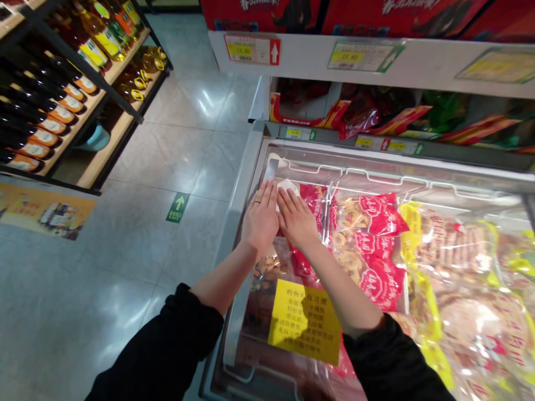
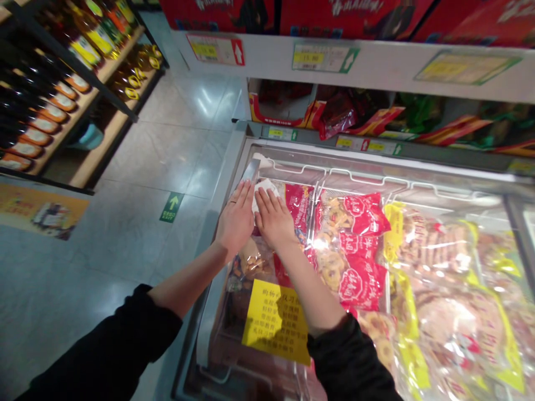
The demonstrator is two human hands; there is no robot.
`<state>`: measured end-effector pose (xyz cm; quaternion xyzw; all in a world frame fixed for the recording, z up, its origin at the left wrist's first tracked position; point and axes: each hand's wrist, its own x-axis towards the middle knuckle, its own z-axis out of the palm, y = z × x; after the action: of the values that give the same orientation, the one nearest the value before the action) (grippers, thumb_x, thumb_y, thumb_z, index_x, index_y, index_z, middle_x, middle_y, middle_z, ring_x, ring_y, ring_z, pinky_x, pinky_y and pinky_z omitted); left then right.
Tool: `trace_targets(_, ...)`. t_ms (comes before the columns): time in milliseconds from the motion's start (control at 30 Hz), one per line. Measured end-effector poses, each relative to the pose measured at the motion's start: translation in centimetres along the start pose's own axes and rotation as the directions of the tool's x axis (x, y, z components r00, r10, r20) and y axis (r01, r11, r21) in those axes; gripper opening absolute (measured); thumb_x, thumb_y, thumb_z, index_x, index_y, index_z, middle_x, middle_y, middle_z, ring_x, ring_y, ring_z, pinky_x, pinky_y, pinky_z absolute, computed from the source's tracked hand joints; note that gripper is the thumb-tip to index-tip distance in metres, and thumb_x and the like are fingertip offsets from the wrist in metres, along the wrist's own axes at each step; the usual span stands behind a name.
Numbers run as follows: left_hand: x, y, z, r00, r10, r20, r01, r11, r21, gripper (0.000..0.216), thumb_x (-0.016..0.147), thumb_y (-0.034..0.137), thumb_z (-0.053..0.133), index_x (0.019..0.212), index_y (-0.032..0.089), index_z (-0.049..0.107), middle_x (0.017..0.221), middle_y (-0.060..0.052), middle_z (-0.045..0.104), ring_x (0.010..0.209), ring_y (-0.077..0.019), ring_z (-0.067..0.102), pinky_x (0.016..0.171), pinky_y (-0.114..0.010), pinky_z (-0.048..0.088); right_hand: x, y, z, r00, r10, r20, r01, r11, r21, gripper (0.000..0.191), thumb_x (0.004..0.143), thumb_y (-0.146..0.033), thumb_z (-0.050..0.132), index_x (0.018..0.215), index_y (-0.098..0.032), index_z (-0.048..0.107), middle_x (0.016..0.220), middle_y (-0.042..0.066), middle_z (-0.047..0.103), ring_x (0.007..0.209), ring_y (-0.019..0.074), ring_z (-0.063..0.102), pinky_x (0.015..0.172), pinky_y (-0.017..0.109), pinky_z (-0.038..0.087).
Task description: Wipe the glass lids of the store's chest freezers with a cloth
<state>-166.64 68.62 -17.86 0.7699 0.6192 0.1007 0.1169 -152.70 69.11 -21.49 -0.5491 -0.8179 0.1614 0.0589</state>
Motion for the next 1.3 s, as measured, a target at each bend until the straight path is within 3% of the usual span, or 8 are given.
trace_targets(133, -0.1, -0.2, 0.2, 0.999, 0.022, -0.044, -0.022, 1.0, -0.016, 0.071, 0.099, 0.003, 0.041, 0.169, 0.009, 0.036, 0.176, -0.017, 0.041, 0.168, -0.0255, 0.032, 0.136, -0.048, 0.036, 2.9, 3.5, -1.1, 0.999, 0.033, -0.017, -0.033, 0.999, 0.007, 0.064, 0.11, -0.033, 0.034, 0.172, -0.014, 0.038, 0.18, 0.008, 0.035, 0.168, 0.0257, 0.03, 0.137, 0.051, 0.028)
trace_targets(267, -0.2, -0.4, 0.4, 0.998, 0.038, -0.057, -0.039, 0.999, -0.033, 0.072, 0.097, 0.002, 0.041, 0.169, 0.01, 0.035, 0.177, -0.018, 0.039, 0.168, -0.0254, 0.03, 0.137, -0.049, 0.035, 0.0, 6.2, -1.0, 0.986, 0.143, -0.085, -0.142, 0.99, 0.023, 0.065, 0.109, -0.032, 0.034, 0.173, -0.015, 0.036, 0.18, 0.008, 0.036, 0.167, 0.0281, 0.033, 0.136, 0.056, 0.029)
trace_targets(400, -0.1, -0.4, 0.5, 0.998, 0.032, -0.048, -0.034, 0.999, -0.027, 0.068, 0.099, 0.003, 0.04, 0.167, 0.008, 0.038, 0.177, -0.018, 0.039, 0.168, -0.026, 0.03, 0.136, -0.048, 0.036, -4.2, 4.2, -0.1, 0.976, 0.174, -0.134, -0.173, 0.985, 0.018, 0.064, 0.111, -0.031, 0.031, 0.172, -0.014, 0.038, 0.178, 0.01, 0.039, 0.166, 0.0282, 0.034, 0.134, 0.057, 0.033)
trace_targets(533, -0.1, -0.4, 0.6, 0.998, 0.035, -0.047, -0.035, 0.999, -0.006, 0.068, 0.1, 0.005, 0.039, 0.167, 0.008, 0.037, 0.177, -0.017, 0.039, 0.168, -0.0261, 0.031, 0.136, -0.048, 0.036, -2.7, 1.9, 0.4, 0.992, 0.058, -0.109, -0.056, 0.998, 0.023, 0.062, 0.111, -0.031, 0.032, 0.171, -0.015, 0.041, 0.177, 0.009, 0.039, 0.166, 0.027, 0.034, 0.135, 0.054, 0.031)
trace_targets(733, -0.3, -0.5, 0.2, 0.999, 0.046, 0.011, -0.046, 0.997, 0.057, 0.071, 0.099, 0.007, 0.044, 0.169, 0.004, 0.032, 0.18, -0.018, 0.032, 0.17, -0.0253, 0.025, 0.139, -0.042, 0.029, 3.0, 6.1, -1.1, 0.995, 0.05, -0.09, -0.047, 0.998, 0.037, 0.065, 0.108, -0.032, 0.038, 0.17, -0.013, 0.042, 0.177, 0.008, 0.04, 0.166, 0.028, 0.035, 0.136, 0.052, 0.03)
trace_targets(1000, -0.2, -0.8, 0.8, 0.996, 0.065, -0.061, -0.063, 0.998, 0.032, 0.075, 0.097, 0.004, 0.043, 0.171, 0.009, 0.031, 0.178, -0.017, 0.038, 0.169, -0.0254, 0.029, 0.138, -0.046, 0.034, -3.5, 3.7, -0.2, 0.982, 0.162, -0.097, -0.167, 0.985, -0.041, 0.064, 0.112, -0.033, 0.028, 0.172, -0.013, 0.038, 0.179, 0.007, 0.036, 0.167, 0.026, 0.031, 0.137, 0.05, 0.03)
trace_targets(1133, -0.2, -0.4, 1.0, 0.996, 0.087, -0.015, -0.085, 0.992, 0.093, 0.069, 0.1, 0.007, 0.04, 0.17, 0.009, 0.036, 0.178, -0.015, 0.038, 0.168, -0.0245, 0.03, 0.138, -0.045, 0.033, -1.8, 2.8, -0.3, 0.997, 0.062, -0.052, -0.065, 0.997, -0.044, 0.064, 0.111, -0.034, 0.03, 0.172, -0.017, 0.038, 0.179, 0.004, 0.036, 0.168, 0.0241, 0.03, 0.137, 0.048, 0.029)
trace_targets(1300, -0.3, -0.1, 1.1, 0.975, 0.216, 0.045, -0.22, 0.965, 0.146, 0.07, 0.102, 0.008, 0.035, 0.172, 0.01, 0.033, 0.181, -0.01, 0.032, 0.169, -0.0201, 0.024, 0.14, -0.041, 0.026, 0.6, 6.7, -1.2, 0.987, 0.149, -0.06, -0.15, 0.988, -0.021, 0.067, 0.109, -0.036, 0.031, 0.174, -0.016, 0.035, 0.181, 0.005, 0.032, 0.168, 0.0259, 0.028, 0.138, 0.052, 0.026)
